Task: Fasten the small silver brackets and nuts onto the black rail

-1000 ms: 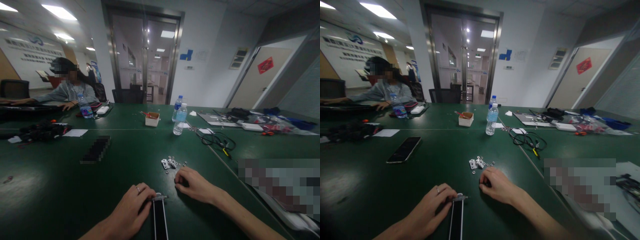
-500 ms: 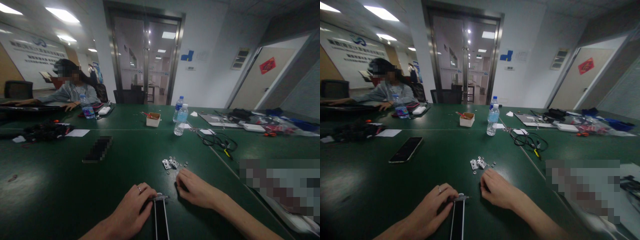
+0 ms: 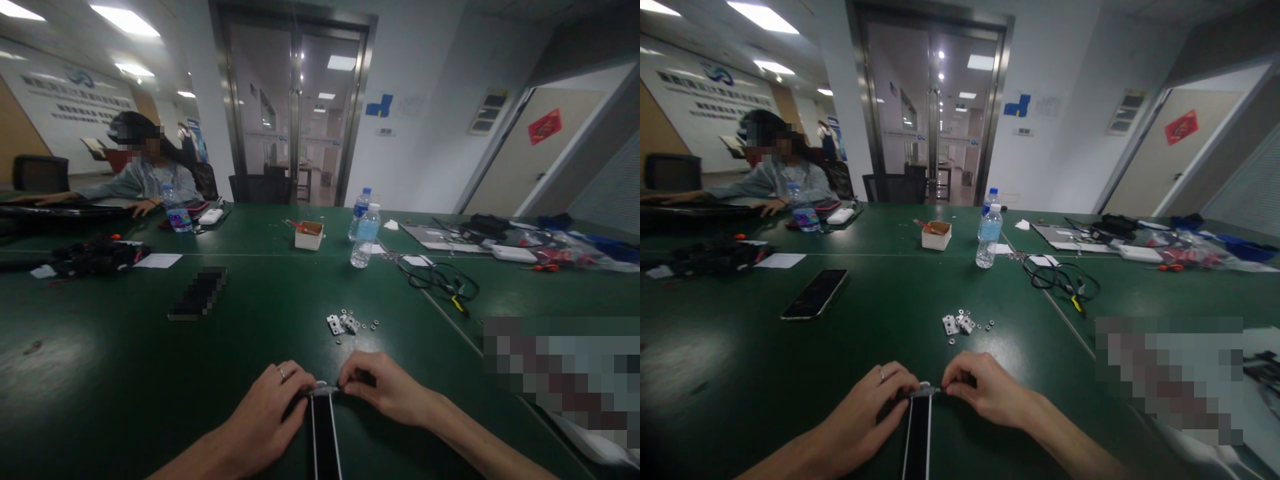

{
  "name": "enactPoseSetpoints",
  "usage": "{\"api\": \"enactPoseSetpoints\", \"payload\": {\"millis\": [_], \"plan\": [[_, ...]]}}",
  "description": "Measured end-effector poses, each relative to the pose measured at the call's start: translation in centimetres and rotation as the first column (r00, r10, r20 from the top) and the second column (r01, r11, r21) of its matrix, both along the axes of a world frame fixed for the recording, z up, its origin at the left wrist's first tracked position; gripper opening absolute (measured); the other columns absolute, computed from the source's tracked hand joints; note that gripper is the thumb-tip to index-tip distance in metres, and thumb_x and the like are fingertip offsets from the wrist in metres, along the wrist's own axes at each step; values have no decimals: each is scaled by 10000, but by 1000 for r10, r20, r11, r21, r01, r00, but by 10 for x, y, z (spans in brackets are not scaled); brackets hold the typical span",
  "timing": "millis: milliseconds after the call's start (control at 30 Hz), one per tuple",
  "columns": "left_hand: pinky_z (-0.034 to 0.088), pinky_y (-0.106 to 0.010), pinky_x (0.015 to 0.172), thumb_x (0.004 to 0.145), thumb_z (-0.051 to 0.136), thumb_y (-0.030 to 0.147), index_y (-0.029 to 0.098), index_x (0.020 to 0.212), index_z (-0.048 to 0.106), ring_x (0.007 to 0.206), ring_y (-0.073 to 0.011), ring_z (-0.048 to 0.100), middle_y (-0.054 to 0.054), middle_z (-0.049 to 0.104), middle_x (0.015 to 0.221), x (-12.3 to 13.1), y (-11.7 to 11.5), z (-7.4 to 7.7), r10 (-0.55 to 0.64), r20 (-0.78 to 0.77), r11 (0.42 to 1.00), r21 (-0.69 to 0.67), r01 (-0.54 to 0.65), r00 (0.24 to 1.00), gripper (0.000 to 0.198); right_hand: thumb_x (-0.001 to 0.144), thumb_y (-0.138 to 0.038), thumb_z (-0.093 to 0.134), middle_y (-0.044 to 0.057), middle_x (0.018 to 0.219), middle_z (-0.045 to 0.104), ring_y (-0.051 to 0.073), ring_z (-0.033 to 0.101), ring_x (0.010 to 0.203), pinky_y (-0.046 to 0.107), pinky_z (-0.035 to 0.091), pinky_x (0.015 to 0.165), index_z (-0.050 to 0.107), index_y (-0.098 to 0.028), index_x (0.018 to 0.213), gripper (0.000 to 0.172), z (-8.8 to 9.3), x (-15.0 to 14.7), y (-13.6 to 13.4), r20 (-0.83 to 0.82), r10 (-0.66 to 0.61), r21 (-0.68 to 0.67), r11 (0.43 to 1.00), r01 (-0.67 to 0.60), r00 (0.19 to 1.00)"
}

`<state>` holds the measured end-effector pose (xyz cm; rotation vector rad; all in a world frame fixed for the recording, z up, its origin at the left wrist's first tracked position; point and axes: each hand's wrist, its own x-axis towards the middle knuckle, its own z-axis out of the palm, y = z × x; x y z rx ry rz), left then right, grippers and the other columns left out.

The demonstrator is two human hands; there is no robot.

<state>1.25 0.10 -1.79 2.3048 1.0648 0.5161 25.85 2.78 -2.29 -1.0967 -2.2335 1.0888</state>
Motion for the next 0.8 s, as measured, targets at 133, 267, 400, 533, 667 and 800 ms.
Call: {"api": "enactPoseSetpoints", "payload": {"millis": [133, 267, 400, 533, 667, 800], "plan": [[447, -328, 805, 897, 441, 98, 233, 1069, 574, 903, -203, 561, -32, 593, 1037, -1, 0, -2, -9, 6, 1000, 17, 9, 1000, 256, 834, -163, 605, -2, 776, 591, 109, 513, 662, 221, 393, 600, 659, -179, 871, 67, 0, -2, -2, -18, -19, -1, 1000, 19, 1000], [451, -322, 795, 904, 445, 104, 236, 1059, 574, 894, -201, 562, -27, 594, 1022, -1, 0, -4, -2, 6, 1000, 29, 2, 1000, 240, 830, -199, 605, -10, 725, 567, 108, 492, 634, 222, 380, 583, 645, -171, 854, 54, 0, -3, -4, -35, -42, 29, 999, 43, 998], [449, -314, 790, 915, 422, 103, 233, 1054, 571, 890, -196, 562, -31, 597, 1015, -2, 0, -6, -16, 18, 999, 50, 15, 1000, 241, 814, -202, 592, 0, 748, 575, 114, 507, 651, 234, 402, 608, 643, -168, 834, 65, 0, -3, -5, -28, -26, 76, 997, 28, 999], [447, -318, 776, 921, 421, 106, 242, 1064, 563, 883, -200, 563, -29, 595, 1016, -2, 0, -7, -26, 15, 997, 71, 24, 1000, 243, 752, -194, 659, -1, 776, 588, 120, 524, 682, 236, 414, 624, 648, -176, 830, 80, 1, -3, -5, -4, -17, 89, 996, 18, 1000], [448, -320, 784, 930, 413, 104, 249, 1071, 555, 893, -200, 562, -27, 592, 1022, -2, 0, -8, -28, 35, 997, 73, 26, 999, 248, 783, -232, 684, -2, 773, 585, 117, 521, 685, 233, 416, 624, 649, -180, 819, 73, 0, -5, -6, 11, -19, 115, 993, 18, 1000], [452, -321, 795, 939, 416, 100, 257, 1101, 552, 914, -200, 562, -28, 588, 1050, -3, 1, -9, -35, 35, 997, 66, 33, 999, 263, 808, -249, 693, -4, 766, 590, 123, 525, 703, 240, 423, 648, 654, -192, 828, 72, -6, -11, -8, 38, -36, 193, 981, 28, 999]]}}
